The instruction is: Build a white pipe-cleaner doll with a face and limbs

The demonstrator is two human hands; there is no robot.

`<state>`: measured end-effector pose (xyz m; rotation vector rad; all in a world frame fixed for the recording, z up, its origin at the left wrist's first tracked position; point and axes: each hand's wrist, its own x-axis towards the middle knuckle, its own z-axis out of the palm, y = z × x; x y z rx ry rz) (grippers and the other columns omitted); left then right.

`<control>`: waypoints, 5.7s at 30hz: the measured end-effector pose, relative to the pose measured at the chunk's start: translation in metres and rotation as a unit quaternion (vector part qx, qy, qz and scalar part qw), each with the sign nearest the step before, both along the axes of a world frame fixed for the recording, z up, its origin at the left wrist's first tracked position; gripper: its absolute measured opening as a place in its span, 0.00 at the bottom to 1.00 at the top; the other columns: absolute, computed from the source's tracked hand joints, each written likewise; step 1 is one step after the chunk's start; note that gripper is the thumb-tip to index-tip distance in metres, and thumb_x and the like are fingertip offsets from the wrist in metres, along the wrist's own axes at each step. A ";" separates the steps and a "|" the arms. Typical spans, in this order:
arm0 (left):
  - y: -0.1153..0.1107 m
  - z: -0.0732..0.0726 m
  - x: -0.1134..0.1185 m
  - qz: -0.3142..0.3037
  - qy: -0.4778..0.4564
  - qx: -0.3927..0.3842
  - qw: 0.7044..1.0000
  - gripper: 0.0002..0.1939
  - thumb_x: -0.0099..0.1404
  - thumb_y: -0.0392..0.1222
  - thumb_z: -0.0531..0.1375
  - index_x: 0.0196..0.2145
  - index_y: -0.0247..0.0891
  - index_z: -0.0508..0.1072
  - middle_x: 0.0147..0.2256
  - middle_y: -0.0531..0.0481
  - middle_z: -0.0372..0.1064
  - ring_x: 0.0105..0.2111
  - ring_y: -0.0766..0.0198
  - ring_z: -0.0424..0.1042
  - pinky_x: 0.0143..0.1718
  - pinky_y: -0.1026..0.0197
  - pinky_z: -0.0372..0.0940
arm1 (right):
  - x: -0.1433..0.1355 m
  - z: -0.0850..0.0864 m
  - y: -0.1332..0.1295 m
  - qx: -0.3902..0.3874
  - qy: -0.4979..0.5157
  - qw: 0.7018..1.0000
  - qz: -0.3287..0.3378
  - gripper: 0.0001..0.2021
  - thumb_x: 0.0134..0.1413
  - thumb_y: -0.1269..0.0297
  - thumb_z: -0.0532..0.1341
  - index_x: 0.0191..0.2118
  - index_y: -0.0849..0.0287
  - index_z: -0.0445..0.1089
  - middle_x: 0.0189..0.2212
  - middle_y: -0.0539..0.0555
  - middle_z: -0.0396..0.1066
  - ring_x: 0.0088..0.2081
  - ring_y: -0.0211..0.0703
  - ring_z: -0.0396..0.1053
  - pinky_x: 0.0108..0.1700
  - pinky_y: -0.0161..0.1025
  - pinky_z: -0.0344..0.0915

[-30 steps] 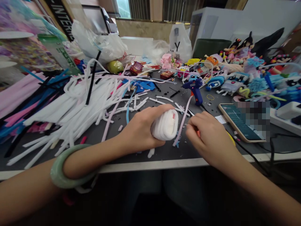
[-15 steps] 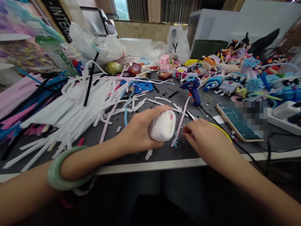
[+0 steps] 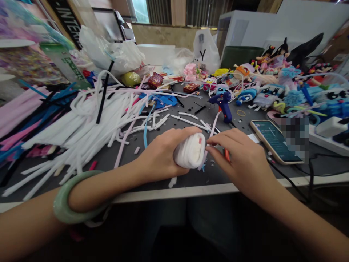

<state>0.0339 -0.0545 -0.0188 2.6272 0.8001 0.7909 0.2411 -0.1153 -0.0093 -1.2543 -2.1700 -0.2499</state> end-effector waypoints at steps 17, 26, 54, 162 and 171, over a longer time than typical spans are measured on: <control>-0.001 -0.006 -0.002 0.009 0.064 0.027 0.998 0.36 0.54 0.42 0.64 0.59 0.45 0.58 0.46 0.46 0.69 0.44 0.52 0.68 0.43 0.53 0.66 | -0.011 -0.002 -0.006 0.017 0.049 0.994 0.098 0.06 0.60 0.72 0.58 0.36 0.61 0.72 0.34 0.56 0.73 0.36 0.42 0.64 0.40 0.42 0.66; -0.001 -0.006 0.001 0.006 0.067 0.041 0.997 0.34 0.54 0.41 0.63 0.58 0.43 0.59 0.46 0.45 0.69 0.43 0.53 0.69 0.42 0.54 0.66 | -0.012 -0.001 -0.004 0.009 0.013 0.995 0.102 0.08 0.62 0.72 0.55 0.34 0.63 0.70 0.32 0.58 0.72 0.35 0.44 0.65 0.39 0.43 0.65; -0.001 -0.001 0.000 0.007 0.052 0.020 0.998 0.33 0.54 0.41 0.63 0.58 0.44 0.60 0.45 0.47 0.69 0.43 0.54 0.69 0.42 0.54 0.66 | -0.021 -0.003 0.000 0.084 -0.042 0.993 0.076 0.11 0.59 0.76 0.50 0.28 0.61 0.66 0.25 0.57 0.68 0.29 0.43 0.61 0.32 0.41 0.62; -0.002 0.000 -0.001 0.014 0.006 0.019 1.000 0.35 0.51 0.34 0.63 0.57 0.42 0.59 0.54 0.47 0.67 0.51 0.55 0.68 0.52 0.56 0.64 | 0.015 0.017 0.004 0.034 0.002 0.997 -0.074 0.05 0.58 0.68 0.58 0.32 0.58 0.70 0.29 0.53 0.73 0.31 0.43 0.70 0.33 0.39 0.61; -0.001 -0.001 -0.001 0.018 -0.054 -0.038 0.998 0.39 0.49 0.31 0.64 0.58 0.43 0.58 0.51 0.51 0.67 0.42 0.63 0.70 0.44 0.65 0.66 | 0.021 0.013 0.005 -0.091 -0.089 0.991 -0.044 0.05 0.54 0.69 0.60 0.31 0.57 0.73 0.29 0.52 0.76 0.32 0.45 0.72 0.32 0.39 0.61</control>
